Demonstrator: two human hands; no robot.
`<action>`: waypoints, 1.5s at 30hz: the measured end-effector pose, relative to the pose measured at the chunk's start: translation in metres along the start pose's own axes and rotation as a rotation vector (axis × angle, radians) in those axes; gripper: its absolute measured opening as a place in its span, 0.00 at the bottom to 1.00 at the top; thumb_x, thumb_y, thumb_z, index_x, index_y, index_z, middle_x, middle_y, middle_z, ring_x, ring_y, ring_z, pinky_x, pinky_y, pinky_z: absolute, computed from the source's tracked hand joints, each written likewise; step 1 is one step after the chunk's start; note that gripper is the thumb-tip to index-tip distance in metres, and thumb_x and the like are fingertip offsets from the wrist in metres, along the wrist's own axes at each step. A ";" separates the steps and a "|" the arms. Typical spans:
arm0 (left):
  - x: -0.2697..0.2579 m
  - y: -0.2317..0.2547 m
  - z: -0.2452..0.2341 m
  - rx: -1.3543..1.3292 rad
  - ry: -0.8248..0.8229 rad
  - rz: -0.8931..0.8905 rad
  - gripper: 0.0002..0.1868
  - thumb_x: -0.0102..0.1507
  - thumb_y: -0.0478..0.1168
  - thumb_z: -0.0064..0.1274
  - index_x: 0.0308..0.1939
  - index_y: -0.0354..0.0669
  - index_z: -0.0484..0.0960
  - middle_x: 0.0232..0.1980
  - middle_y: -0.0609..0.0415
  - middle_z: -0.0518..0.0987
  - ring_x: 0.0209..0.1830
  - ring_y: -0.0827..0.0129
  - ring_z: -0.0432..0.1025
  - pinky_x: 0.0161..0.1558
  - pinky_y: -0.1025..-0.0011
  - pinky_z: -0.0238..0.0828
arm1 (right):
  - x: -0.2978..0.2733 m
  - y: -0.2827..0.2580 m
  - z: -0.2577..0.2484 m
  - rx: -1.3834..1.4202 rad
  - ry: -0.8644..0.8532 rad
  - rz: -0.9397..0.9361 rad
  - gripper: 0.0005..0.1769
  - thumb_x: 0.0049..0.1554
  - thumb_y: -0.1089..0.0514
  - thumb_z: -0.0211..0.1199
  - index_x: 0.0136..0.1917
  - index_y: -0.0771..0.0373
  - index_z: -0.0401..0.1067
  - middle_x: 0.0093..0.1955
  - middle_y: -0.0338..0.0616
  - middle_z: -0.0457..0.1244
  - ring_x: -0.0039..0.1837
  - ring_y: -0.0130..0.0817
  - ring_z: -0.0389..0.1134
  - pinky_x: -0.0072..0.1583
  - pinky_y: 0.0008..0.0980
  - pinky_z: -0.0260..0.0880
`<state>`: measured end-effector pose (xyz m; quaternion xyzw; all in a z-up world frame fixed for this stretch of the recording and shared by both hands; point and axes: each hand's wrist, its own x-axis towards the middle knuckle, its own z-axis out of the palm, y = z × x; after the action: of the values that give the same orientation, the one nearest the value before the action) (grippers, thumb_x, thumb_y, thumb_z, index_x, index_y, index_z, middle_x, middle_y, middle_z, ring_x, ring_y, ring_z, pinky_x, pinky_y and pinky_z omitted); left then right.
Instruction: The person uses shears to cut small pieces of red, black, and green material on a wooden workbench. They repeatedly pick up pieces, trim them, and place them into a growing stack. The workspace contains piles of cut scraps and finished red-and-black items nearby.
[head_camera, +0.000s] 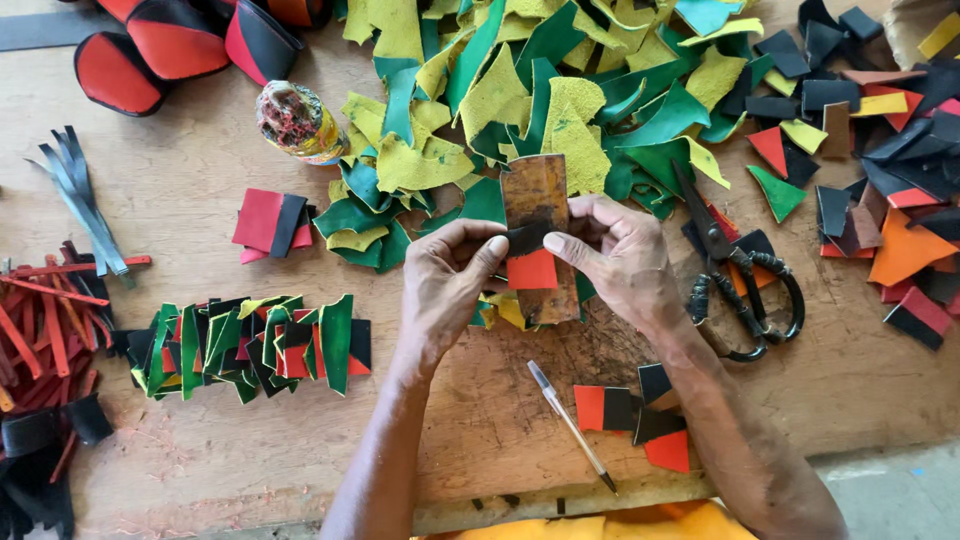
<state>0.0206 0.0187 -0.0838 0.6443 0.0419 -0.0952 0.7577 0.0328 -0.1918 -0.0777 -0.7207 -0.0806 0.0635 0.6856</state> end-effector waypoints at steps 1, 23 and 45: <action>0.000 0.001 0.001 -0.004 0.004 0.001 0.10 0.67 0.36 0.56 0.49 0.31 0.83 0.40 0.49 0.86 0.37 0.74 0.80 0.36 0.71 0.85 | 0.000 -0.001 0.000 -0.017 0.003 -0.002 0.14 0.60 0.64 0.68 0.58 0.70 0.74 0.49 0.39 0.69 0.51 0.21 0.69 0.55 0.22 0.73; -0.004 0.012 0.001 -0.025 0.037 0.025 0.18 0.73 0.46 0.43 0.52 0.34 0.80 0.37 0.51 0.76 0.31 0.69 0.81 0.31 0.72 0.84 | -0.004 0.005 0.003 0.001 -0.012 0.037 0.20 0.58 0.61 0.69 0.63 0.69 0.74 0.52 0.40 0.70 0.52 0.22 0.69 0.55 0.22 0.73; -0.004 0.005 0.004 0.070 0.080 0.092 0.12 0.61 0.31 0.66 0.47 0.33 0.80 0.38 0.54 0.85 0.36 0.79 0.77 0.40 0.78 0.78 | -0.001 0.004 -0.003 -0.067 0.000 0.082 0.17 0.66 0.54 0.58 0.61 0.66 0.77 0.51 0.39 0.72 0.49 0.19 0.69 0.50 0.18 0.70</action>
<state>0.0178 0.0161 -0.0779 0.6748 0.0391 -0.0360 0.7361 0.0322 -0.1955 -0.0812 -0.7458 -0.0532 0.0888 0.6581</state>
